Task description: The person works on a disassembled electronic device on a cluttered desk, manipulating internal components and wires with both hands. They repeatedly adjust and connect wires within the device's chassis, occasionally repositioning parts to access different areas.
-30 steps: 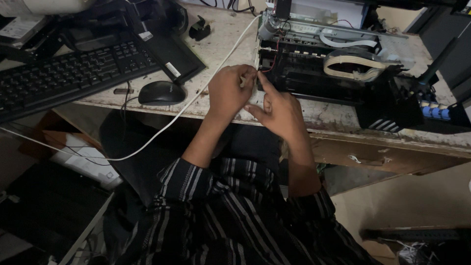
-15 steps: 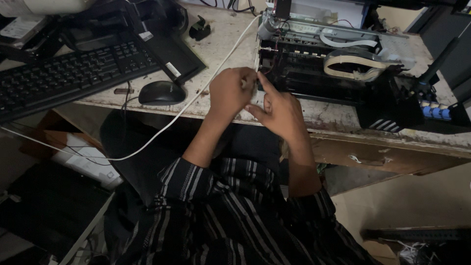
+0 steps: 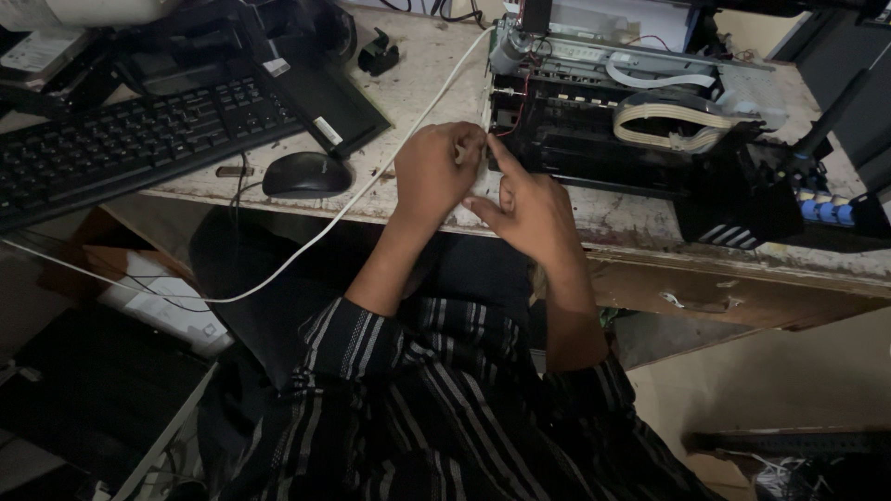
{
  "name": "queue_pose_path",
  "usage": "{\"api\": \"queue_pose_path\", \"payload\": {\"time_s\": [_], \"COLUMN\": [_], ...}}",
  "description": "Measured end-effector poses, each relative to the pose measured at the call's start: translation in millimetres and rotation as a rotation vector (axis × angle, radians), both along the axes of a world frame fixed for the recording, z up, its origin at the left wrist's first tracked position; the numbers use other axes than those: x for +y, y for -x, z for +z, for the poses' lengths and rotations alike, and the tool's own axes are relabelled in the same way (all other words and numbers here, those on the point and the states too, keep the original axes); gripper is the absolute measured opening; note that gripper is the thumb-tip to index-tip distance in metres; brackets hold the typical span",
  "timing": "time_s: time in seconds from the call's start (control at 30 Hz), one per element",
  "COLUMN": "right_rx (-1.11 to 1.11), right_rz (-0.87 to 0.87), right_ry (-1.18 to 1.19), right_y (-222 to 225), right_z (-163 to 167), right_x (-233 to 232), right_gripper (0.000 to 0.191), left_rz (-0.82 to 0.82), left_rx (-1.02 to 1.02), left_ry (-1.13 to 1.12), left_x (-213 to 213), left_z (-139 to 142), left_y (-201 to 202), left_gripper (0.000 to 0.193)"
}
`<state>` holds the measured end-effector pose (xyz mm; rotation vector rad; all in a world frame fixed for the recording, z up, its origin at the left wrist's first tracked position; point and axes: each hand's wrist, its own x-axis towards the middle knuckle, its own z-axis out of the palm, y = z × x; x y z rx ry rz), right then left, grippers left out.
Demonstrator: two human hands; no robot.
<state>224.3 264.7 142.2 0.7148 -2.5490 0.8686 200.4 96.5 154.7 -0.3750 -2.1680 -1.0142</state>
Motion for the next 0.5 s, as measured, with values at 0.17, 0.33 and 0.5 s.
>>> {"api": "queue_pose_path", "payload": {"time_s": [0.17, 0.33, 0.5], "right_rx": [-0.027, -0.017, 0.007], "right_rz": [-0.013, -0.017, -0.014], "right_ry": [-0.008, 0.002, 0.006], "right_y": [-0.2, -0.6, -0.9], "right_z": [-1.0, -1.5, -1.6], "right_x": [-0.7, -1.3, -0.9], "right_gripper": [0.093, 0.092, 0.091], "left_rz": [-0.015, -0.013, -0.012], "left_rx": [-0.015, -0.040, 0.021], "left_ry": [0.005, 0.012, 0.007], "left_x": [-1.1, -1.2, 0.0], "left_z": [-1.3, -1.1, -1.7], "left_y": [-0.4, -0.5, -0.2], "left_gripper": [0.011, 0.013, 0.012]}}
